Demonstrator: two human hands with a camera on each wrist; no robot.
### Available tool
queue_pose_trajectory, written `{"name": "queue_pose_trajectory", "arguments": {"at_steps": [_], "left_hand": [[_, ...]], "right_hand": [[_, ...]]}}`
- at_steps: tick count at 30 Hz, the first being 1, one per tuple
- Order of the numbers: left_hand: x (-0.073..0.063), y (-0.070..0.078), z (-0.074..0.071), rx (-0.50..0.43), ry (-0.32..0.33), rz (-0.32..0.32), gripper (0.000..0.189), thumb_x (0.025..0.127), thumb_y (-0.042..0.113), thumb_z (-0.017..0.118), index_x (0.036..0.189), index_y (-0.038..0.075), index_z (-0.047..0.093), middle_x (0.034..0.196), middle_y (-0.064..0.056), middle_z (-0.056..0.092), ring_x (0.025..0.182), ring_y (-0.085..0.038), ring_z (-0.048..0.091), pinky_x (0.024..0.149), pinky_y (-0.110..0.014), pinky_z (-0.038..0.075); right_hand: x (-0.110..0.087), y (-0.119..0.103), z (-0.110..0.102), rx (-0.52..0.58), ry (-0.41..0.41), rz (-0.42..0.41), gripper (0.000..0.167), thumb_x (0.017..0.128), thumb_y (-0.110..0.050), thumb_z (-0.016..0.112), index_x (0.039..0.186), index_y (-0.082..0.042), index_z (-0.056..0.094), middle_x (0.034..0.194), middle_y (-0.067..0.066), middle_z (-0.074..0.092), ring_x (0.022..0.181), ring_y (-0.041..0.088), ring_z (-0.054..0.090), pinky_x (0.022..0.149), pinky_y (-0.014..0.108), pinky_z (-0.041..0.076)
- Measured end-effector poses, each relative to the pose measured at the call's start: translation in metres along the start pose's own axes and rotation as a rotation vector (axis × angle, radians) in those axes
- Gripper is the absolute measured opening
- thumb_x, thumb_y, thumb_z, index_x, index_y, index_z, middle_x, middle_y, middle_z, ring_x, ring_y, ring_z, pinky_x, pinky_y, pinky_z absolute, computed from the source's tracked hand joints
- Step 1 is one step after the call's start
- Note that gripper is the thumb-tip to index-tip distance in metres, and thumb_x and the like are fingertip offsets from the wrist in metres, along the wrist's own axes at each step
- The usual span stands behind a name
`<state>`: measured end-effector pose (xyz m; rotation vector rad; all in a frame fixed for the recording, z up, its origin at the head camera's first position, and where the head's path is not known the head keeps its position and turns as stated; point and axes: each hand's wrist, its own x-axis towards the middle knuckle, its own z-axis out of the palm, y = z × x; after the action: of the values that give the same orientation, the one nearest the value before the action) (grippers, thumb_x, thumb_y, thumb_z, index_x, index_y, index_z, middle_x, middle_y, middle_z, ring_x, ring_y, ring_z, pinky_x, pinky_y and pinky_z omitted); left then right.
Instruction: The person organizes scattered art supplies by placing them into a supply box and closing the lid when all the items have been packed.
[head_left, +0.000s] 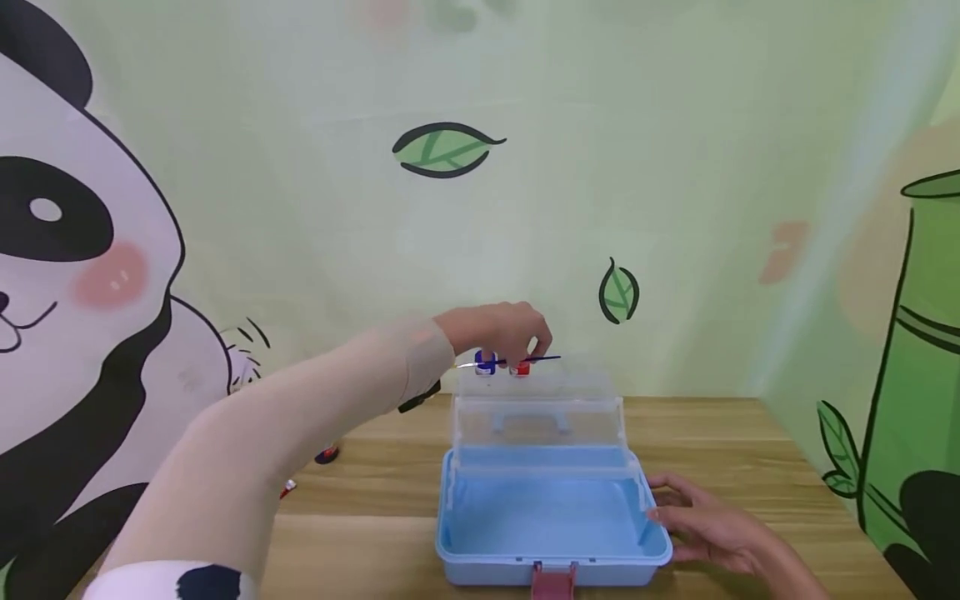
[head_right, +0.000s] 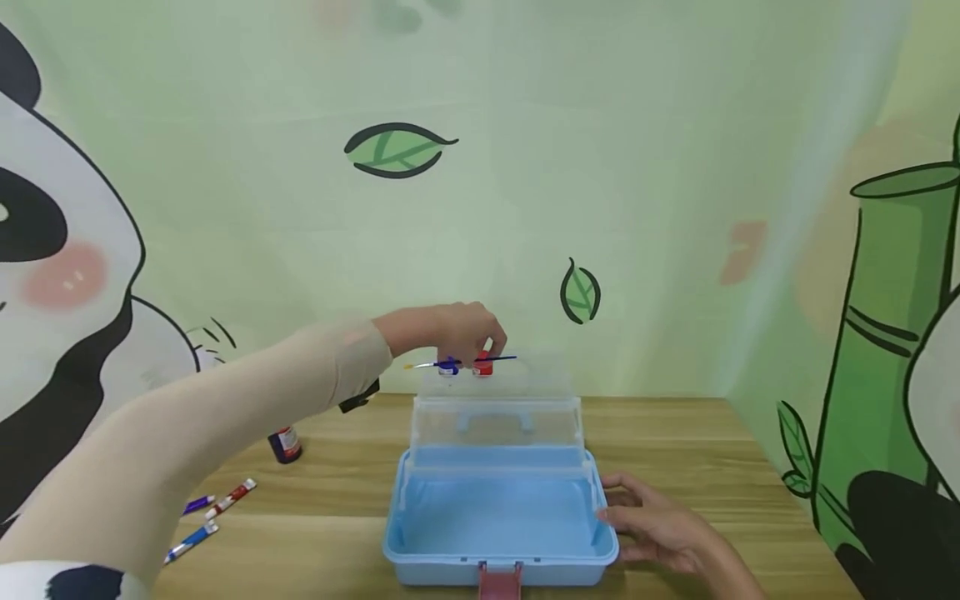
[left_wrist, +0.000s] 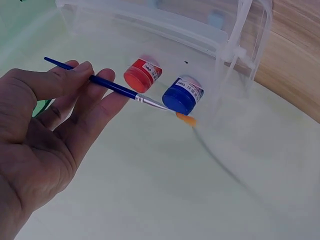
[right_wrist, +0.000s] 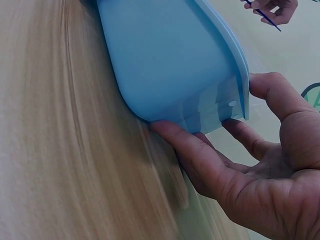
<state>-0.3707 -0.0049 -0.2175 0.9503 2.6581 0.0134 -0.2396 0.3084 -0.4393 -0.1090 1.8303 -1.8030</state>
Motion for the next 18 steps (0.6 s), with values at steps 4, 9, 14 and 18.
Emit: {"name": "queue_pose_trajectory", "arguments": {"at_steps": [4, 9, 14, 18], "left_hand": [[0.007, 0.006, -0.002, -0.003, -0.04, -0.008, 0.026, 0.096, -0.006, 0.072, 0.115, 0.013, 0.072, 0.119, -0.009, 0.065, 0.089, -0.024, 0.073, 0.074, -0.037, 0.065], [0.02, 0.009, 0.0, -0.012, -0.081, -0.01, 0.035, 0.093, -0.011, 0.074, 0.124, 0.006, 0.073, 0.123, -0.012, 0.065, 0.092, -0.027, 0.075, 0.072, -0.04, 0.066], [0.033, 0.009, 0.007, -0.041, -0.145, -0.002, 0.031, 0.092, -0.012, 0.074, 0.117, 0.007, 0.072, 0.101, -0.012, 0.071, 0.081, -0.024, 0.072, 0.075, -0.043, 0.066], [0.042, 0.008, 0.012, -0.014, -0.182, 0.034, 0.026, 0.093, -0.009, 0.074, 0.112, 0.01, 0.071, 0.089, -0.011, 0.072, 0.075, -0.022, 0.07, 0.075, -0.043, 0.066]], "right_hand": [[-0.001, -0.001, -0.002, 0.001, 0.005, 0.007, 0.062, 0.104, -0.013, 0.066, 0.154, 0.001, 0.033, 0.151, 0.032, 0.037, 0.115, 0.032, 0.066, 0.095, 0.055, 0.06], [-0.002, -0.002, -0.002, 0.018, -0.021, -0.012, 0.058, 0.105, -0.011, 0.065, 0.153, 0.001, 0.034, 0.151, 0.031, 0.039, 0.114, 0.033, 0.067, 0.094, 0.055, 0.061], [-0.004, 0.0, -0.002, 0.029, -0.04, -0.03, 0.053, 0.106, -0.009, 0.064, 0.15, 0.0, 0.037, 0.154, 0.032, 0.041, 0.116, 0.034, 0.067, 0.094, 0.055, 0.06], [-0.003, -0.001, -0.001, 0.037, -0.041, -0.037, 0.054, 0.105, -0.009, 0.065, 0.15, -0.001, 0.036, 0.155, 0.032, 0.038, 0.117, 0.033, 0.066, 0.095, 0.054, 0.061]]}}
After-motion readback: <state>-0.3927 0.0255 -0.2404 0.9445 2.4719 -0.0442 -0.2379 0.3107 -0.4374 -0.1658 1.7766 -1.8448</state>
